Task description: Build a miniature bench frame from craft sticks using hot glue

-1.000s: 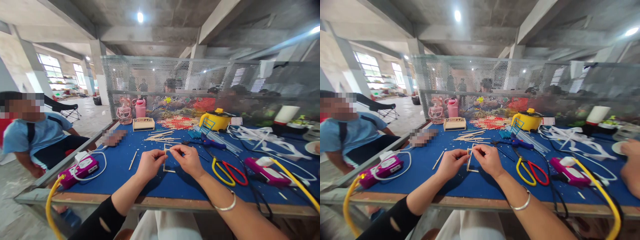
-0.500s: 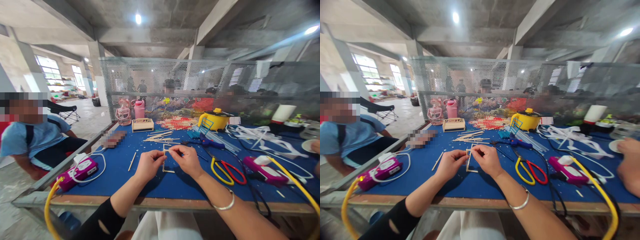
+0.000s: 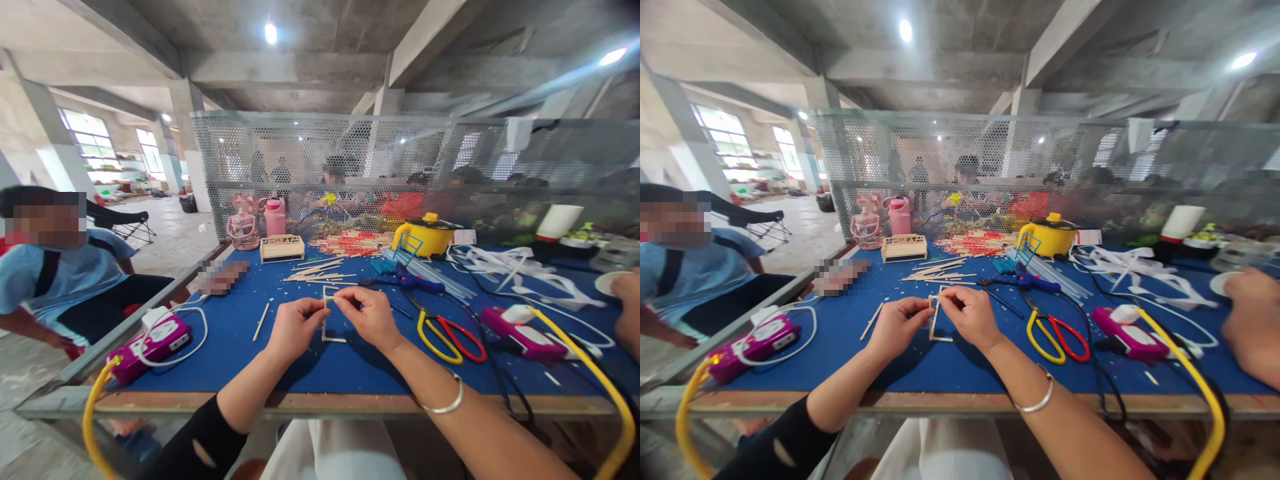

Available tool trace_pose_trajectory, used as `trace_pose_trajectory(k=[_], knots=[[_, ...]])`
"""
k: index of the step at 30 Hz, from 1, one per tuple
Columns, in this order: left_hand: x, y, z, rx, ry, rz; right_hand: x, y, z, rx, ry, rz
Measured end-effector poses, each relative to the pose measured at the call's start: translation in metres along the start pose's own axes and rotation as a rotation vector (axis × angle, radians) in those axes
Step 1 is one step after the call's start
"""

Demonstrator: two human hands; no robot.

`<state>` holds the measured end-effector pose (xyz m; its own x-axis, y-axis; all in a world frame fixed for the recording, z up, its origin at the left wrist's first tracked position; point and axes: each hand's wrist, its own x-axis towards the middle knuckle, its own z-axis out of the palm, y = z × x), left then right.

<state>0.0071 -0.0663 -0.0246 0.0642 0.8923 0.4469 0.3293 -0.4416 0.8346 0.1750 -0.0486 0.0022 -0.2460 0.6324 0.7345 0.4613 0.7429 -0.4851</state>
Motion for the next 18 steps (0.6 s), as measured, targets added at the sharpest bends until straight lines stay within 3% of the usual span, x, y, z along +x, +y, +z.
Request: trace_pose_trajectory(k=[18], knots=[[-0.0005,0.0013,0.0004,0.004,-0.001,-0.011,-0.0002,0.0007,0.0003,0.006,-0.007,-0.006]])
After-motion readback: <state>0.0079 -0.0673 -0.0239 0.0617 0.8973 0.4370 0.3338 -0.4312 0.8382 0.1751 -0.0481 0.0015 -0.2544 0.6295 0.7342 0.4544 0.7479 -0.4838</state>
